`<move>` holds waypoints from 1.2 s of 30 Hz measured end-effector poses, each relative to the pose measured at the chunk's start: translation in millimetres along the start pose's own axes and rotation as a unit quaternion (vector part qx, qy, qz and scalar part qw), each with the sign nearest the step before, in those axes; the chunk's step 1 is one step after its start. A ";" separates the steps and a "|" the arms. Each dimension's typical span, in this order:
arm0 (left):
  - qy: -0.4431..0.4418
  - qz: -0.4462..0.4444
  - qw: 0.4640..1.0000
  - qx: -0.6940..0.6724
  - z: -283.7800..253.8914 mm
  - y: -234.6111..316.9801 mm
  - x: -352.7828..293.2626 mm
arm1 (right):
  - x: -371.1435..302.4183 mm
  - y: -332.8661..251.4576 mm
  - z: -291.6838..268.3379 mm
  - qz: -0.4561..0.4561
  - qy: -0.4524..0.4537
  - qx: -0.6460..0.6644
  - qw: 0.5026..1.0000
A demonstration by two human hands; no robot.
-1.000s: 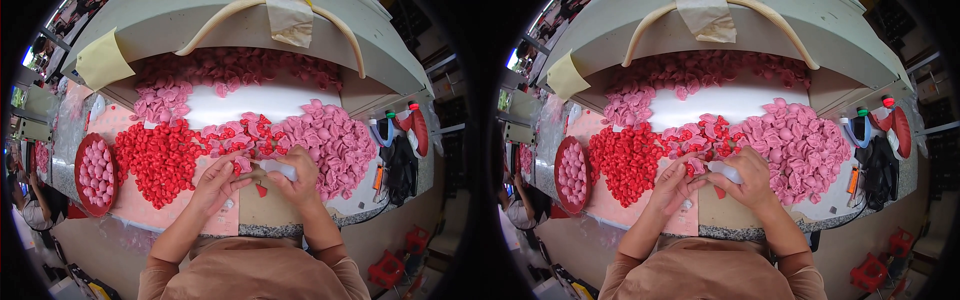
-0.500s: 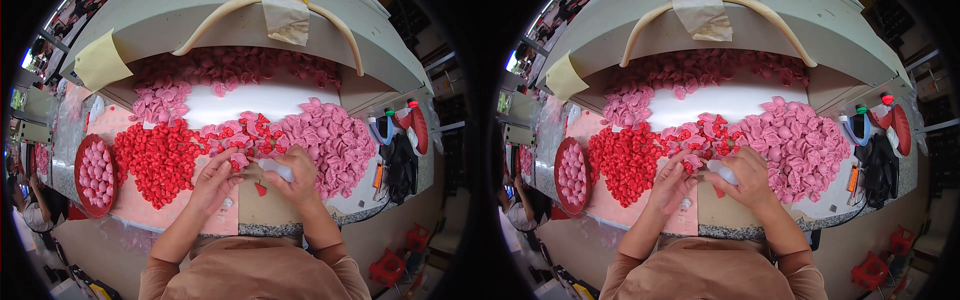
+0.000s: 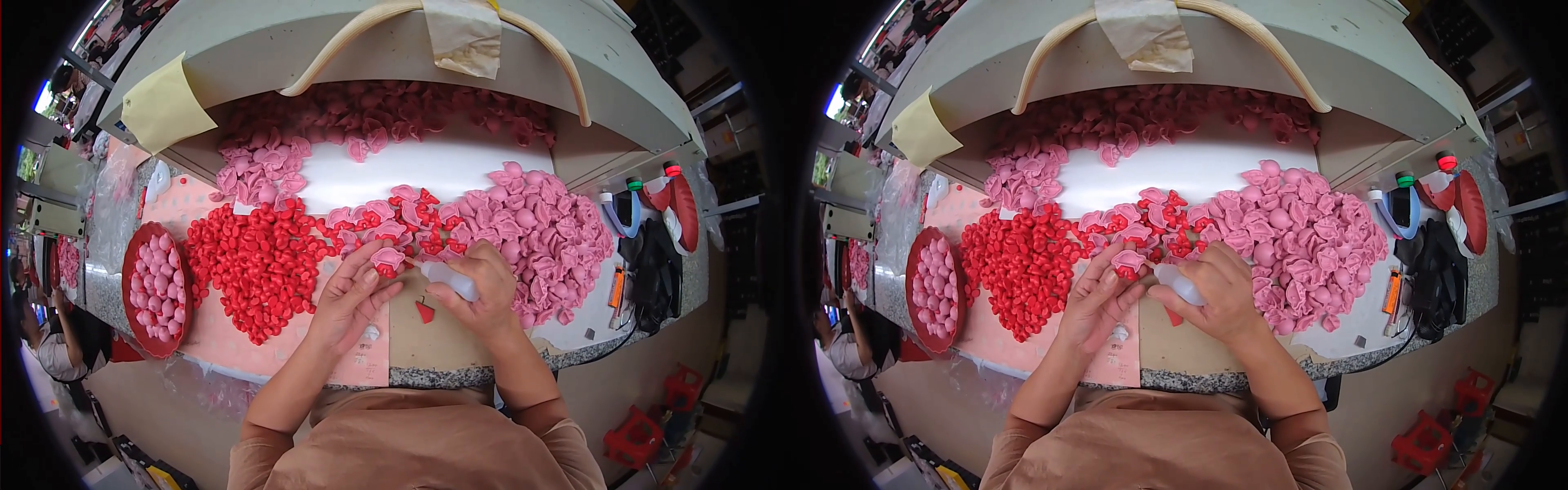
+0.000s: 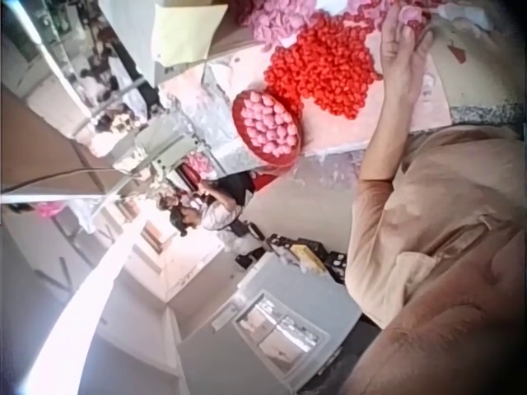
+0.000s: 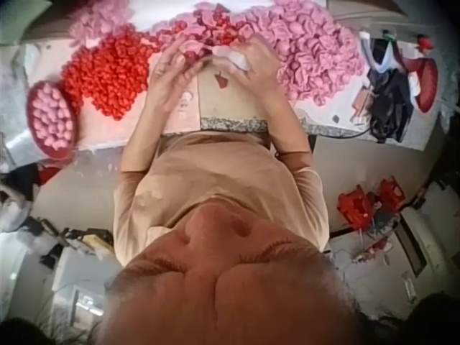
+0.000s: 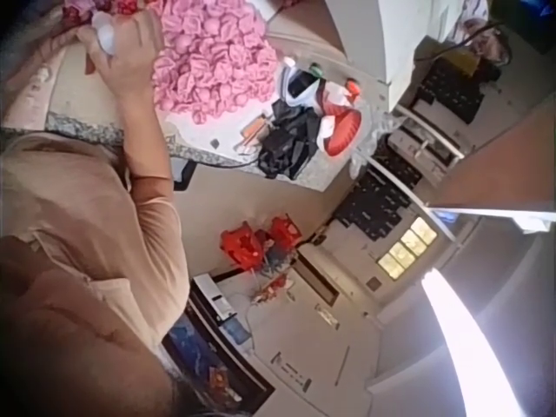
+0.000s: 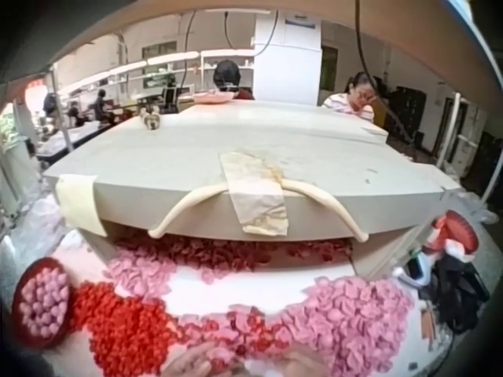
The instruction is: Assembling small pink and red plastic toy parts at a factory workbench using a manual glue dispenser.
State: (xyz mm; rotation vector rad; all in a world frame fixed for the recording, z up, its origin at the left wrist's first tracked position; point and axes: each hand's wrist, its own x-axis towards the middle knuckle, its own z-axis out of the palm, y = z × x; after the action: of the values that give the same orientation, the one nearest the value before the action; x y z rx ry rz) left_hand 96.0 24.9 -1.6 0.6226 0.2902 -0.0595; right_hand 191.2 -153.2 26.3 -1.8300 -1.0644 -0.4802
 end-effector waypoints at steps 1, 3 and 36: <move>0.000 -0.001 1.000 0.001 0.1 0.0 0.1 | -0.1 0.2 -0.5 0.001 -0.001 -0.001 1.000; 0.002 0.001 1.000 -0.004 0.0 0.3 0.6 | 0.1 0.7 -1.4 0.003 -0.001 -0.003 1.000; 0.003 0.015 1.000 -0.016 2.8 0.7 0.9 | -1.6 0.6 1.1 0.007 0.003 -0.009 1.000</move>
State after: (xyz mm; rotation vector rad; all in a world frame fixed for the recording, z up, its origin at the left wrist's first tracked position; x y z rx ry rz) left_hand 97.7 23.9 0.7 0.5964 0.2875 -0.0233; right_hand 190.7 -153.1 24.3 -1.8496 -1.0463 -0.4886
